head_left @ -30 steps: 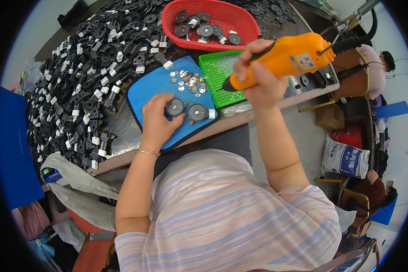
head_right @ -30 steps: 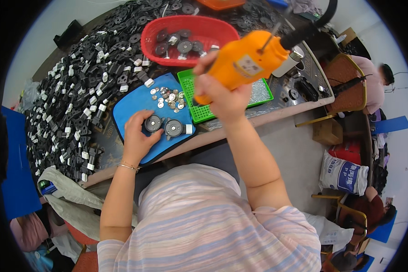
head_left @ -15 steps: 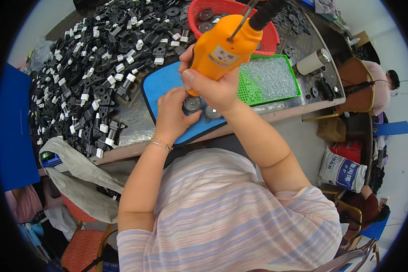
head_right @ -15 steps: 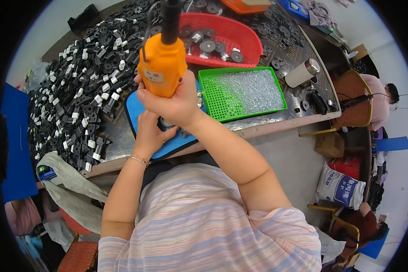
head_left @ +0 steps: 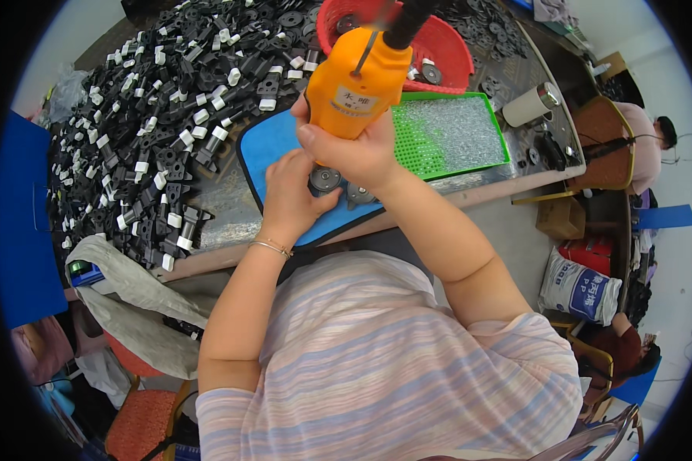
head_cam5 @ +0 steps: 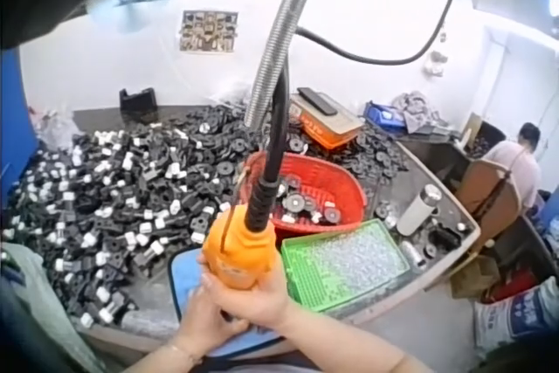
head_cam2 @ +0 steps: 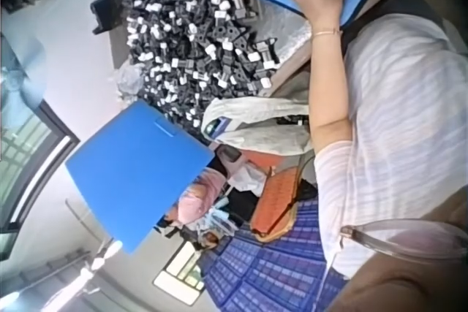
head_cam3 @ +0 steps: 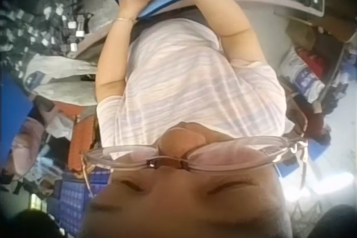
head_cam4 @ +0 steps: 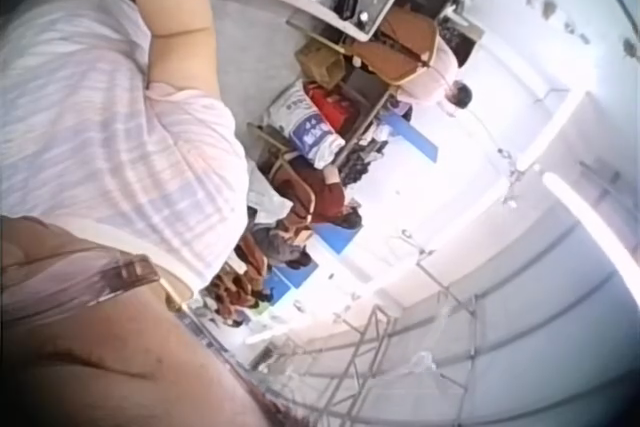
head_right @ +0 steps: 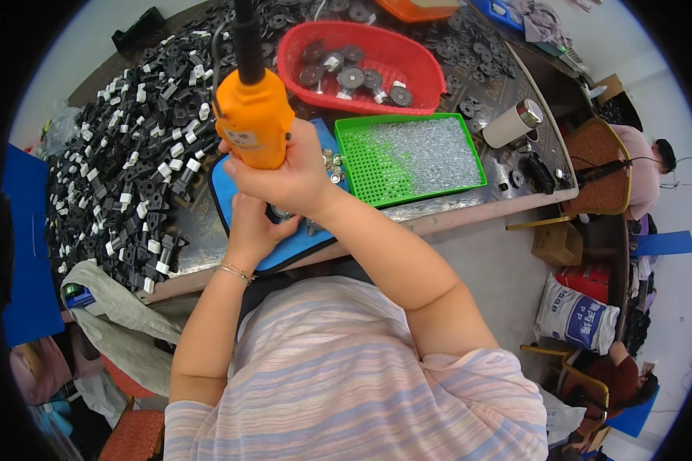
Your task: Assembling small mechanical components using an electric screwdriver at a workbench.
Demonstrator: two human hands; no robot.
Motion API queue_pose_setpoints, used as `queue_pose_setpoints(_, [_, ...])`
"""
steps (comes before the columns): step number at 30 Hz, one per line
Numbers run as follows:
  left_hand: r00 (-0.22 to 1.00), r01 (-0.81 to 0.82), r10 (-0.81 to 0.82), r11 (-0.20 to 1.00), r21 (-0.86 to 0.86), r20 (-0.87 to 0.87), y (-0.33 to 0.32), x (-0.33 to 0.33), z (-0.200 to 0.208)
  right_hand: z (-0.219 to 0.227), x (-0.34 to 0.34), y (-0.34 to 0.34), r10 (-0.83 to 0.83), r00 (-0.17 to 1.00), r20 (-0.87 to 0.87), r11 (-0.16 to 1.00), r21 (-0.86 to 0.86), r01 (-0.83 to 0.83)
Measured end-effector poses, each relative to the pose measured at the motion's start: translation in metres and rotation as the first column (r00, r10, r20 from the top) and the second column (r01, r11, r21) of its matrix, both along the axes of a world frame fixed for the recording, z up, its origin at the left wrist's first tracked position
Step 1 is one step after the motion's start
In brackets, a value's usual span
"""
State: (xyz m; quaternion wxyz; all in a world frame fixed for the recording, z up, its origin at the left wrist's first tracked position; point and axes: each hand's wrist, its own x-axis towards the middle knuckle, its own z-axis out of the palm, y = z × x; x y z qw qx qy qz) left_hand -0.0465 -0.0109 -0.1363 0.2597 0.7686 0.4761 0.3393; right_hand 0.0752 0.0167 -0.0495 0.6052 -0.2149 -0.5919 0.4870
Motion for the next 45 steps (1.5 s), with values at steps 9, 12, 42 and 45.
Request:
queue_pose_setpoints(9, [0.991, -0.014, 0.016, 1.0, 0.021, -0.136, -0.004, 0.002, 0.002, 0.019, 0.021, 0.005, 0.284, 0.952, -0.112, 0.959, 0.04, -0.281])
queue_pose_setpoints(12, [0.987, 0.024, -0.014, 0.998, 0.066, -0.158, -0.003, -0.004, 0.0, 0.039, 0.042, -0.003, 0.312, 0.934, -0.172, 0.95, 0.032, -0.312])
queue_pose_setpoints(42, [0.804, 0.038, 0.193, 0.927, 0.373, -0.562, 0.147, 0.027, 0.159, -0.005, 0.149, -0.086, -0.117, 0.928, -0.354, 0.969, -0.244, 0.028])
queue_pose_setpoints(45, [0.675, -0.259, 0.329, 0.944, 0.205, -0.661, 0.153, -0.039, 0.135, -0.008, 0.147, -0.085, -0.115, 0.938, -0.326, 0.961, -0.274, 0.023])
